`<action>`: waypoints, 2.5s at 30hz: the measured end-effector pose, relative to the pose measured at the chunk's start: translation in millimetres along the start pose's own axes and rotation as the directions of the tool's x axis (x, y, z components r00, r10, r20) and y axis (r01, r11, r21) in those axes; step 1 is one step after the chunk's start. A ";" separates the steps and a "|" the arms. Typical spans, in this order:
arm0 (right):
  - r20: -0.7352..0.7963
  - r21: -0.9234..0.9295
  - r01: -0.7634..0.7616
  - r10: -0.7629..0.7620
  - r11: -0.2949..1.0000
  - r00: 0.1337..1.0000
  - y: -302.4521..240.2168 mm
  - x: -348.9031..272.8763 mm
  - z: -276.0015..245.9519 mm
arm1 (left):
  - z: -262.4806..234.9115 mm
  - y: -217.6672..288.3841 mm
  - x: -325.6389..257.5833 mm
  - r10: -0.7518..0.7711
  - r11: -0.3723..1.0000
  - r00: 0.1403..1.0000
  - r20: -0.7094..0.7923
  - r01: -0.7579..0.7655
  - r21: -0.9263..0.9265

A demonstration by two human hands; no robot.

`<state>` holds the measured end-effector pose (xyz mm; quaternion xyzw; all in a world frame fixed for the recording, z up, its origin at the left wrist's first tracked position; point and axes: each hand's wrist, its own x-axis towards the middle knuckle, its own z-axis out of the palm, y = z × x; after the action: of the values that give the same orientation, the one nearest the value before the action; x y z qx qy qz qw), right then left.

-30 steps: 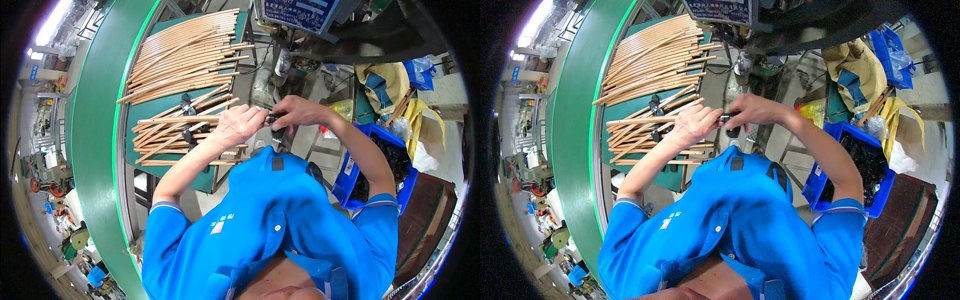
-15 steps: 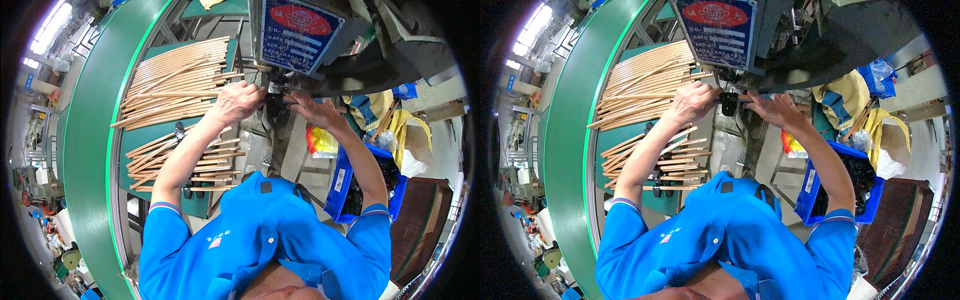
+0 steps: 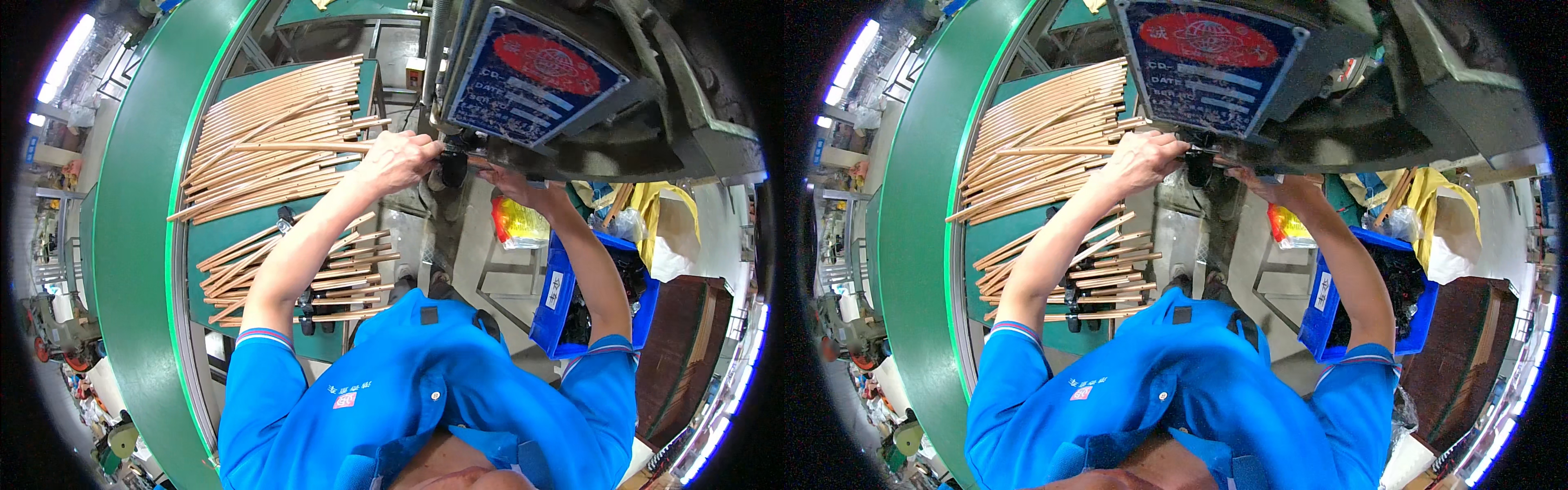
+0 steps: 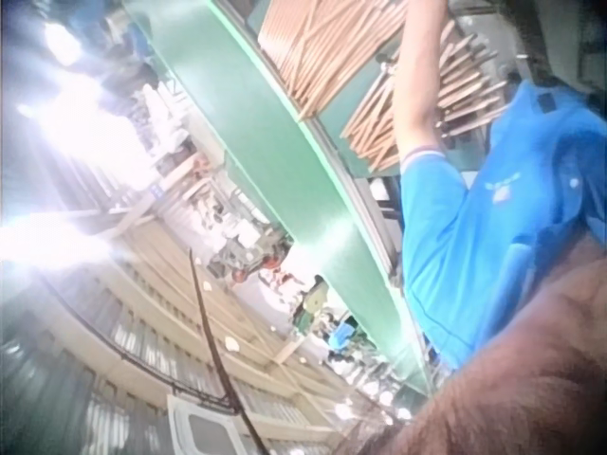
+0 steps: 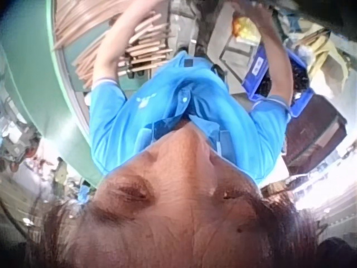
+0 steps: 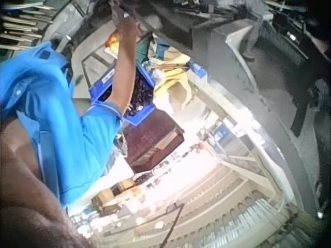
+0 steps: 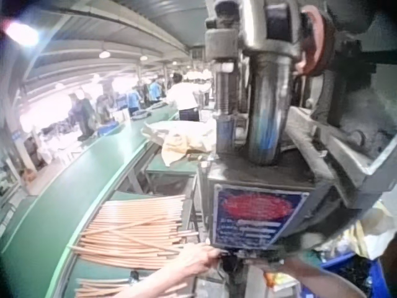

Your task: The person repeatedly picks up wooden sticks and black plastic clips, inserts the sticks into a machine fixture, and secures them with the clips. The person then places the assembled sticks onto a green work surface.

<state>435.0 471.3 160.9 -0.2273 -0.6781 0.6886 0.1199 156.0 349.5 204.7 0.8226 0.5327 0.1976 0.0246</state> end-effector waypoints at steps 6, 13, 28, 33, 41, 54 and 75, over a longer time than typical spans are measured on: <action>0.100 -0.502 0.242 -0.222 0.830 0.970 -0.6 0.6 -0.3 | -10.5 1.6 -3.8 -0.138 0.990 0.985 0.104 0.136 0.027; -0.302 -0.805 -0.217 -0.067 0.553 0.951 -18.2 -56.6 34.3 | -53.7 -45.8 -75.8 -0.246 0.964 0.964 -0.100 0.233 -0.129; -0.376 -0.900 -0.221 -0.409 0.376 0.832 142.7 85.6 -32.3 | -6.6 2.8 -18.9 -0.329 0.942 0.927 0.182 0.335 -0.001; -0.189 -0.907 0.022 -0.451 0.421 0.872 69.6 75.7 8.9 | -10.7 10.1 -27.6 -0.299 0.951 0.954 0.022 0.299 -0.083; -0.432 -0.901 -0.409 -0.224 0.143 0.874 114.9 85.5 -23.9 | -23.2 -2.2 -202.8 -0.437 0.897 0.899 -0.004 0.436 -0.072; -0.284 0.384 0.122 -0.009 0.915 0.959 5.2 33.9 31.4 | 75.9 -22.0 -397.5 -0.764 0.644 0.643 -0.060 0.751 -0.148; 0.220 0.922 -0.349 0.513 0.169 0.830 154.5 -11.9 604.1 | 10.2 -166.5 -471.6 -0.627 0.632 0.614 0.480 0.761 -0.149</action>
<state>180.2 -73.5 -3.9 -0.3442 -0.0445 0.9347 0.0762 -151.8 5.2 12.6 0.5502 0.7546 0.0951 0.3447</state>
